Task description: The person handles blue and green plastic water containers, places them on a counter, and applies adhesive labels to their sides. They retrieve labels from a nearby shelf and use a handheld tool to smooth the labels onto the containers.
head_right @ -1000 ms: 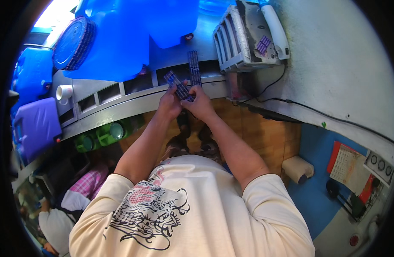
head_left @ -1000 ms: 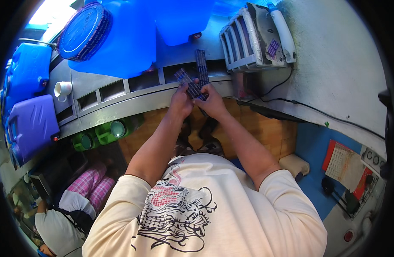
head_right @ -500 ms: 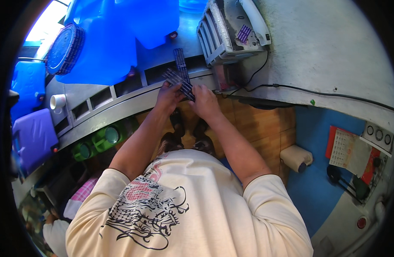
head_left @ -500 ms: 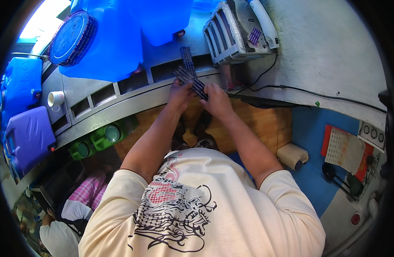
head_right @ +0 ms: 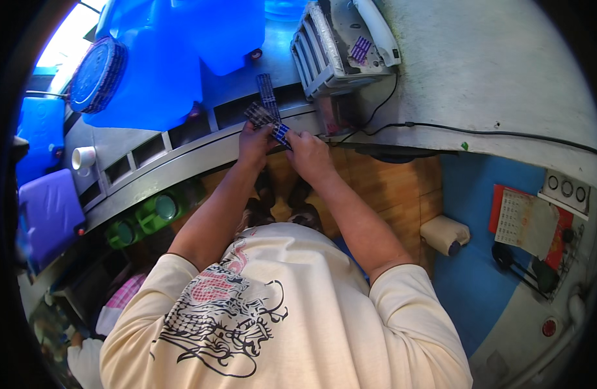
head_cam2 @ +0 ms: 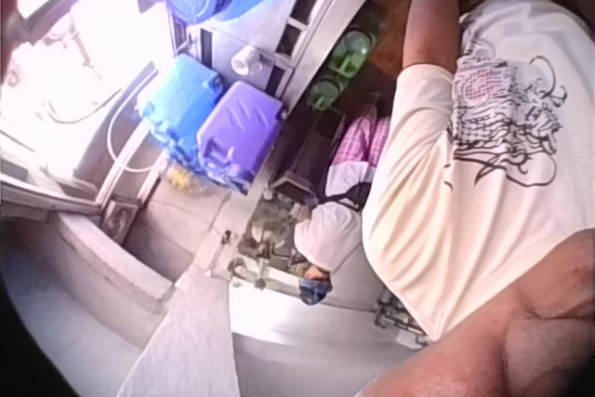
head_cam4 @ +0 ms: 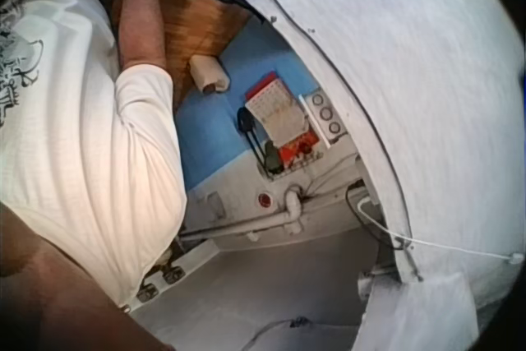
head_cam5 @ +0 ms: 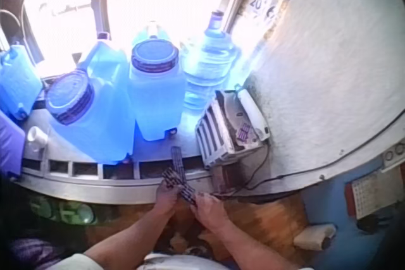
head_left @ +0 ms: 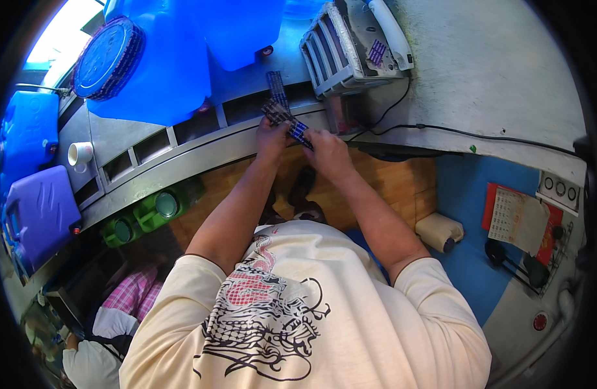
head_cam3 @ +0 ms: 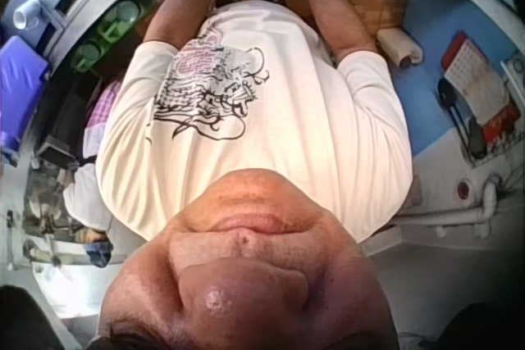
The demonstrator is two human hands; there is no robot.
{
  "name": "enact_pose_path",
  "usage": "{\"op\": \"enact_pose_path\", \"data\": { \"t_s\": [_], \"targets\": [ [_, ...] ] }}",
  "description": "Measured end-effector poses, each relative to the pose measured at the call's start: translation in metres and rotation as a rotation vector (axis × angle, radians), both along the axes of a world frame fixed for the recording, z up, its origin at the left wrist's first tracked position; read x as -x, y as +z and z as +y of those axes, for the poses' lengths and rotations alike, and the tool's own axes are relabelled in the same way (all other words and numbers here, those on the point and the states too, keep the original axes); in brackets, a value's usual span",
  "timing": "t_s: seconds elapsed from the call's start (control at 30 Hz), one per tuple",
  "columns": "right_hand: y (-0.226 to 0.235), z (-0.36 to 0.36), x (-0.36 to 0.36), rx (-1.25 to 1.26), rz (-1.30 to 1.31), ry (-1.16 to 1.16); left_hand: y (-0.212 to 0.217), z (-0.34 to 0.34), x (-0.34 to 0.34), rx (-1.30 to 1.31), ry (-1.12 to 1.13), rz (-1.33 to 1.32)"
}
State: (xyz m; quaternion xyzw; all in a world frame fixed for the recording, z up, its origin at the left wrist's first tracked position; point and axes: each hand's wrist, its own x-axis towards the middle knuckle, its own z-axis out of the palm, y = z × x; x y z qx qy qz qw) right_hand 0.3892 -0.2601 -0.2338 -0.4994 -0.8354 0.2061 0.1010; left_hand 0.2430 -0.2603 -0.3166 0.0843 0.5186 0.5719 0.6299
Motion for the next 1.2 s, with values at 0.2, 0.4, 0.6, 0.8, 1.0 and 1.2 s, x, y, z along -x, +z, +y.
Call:
{"op": "enact_pose_path", "data": {
  "t_s": [0.2,0.4,0.6,0.8,1.0,1.2],
  "targets": [
    [0.000,0.001,-0.009,0.017,-0.045,0.014,0.002,0.000,-0.008,0.072,-0.028,-0.013],
    [-0.005,0.008,-0.018,0.090,-0.103,0.009,0.001,0.000,-0.018,0.064,-0.093,0.048],
    [0.001,0.007,-0.039,0.081,-0.142,0.004,0.013,0.002,-0.026,0.127,-0.259,0.133],
    [0.028,0.015,-0.057,0.076,-0.240,0.034,-0.025,0.023,0.004,0.202,-0.140,0.158],
    [0.019,0.076,-0.114,0.023,-0.463,-0.211,-0.036,0.026,0.059,0.157,-0.161,0.349],
    [-0.045,0.121,-0.120,-0.123,-0.504,-0.196,-0.040,-0.015,0.069,0.231,-0.260,0.173]
  ]
}}
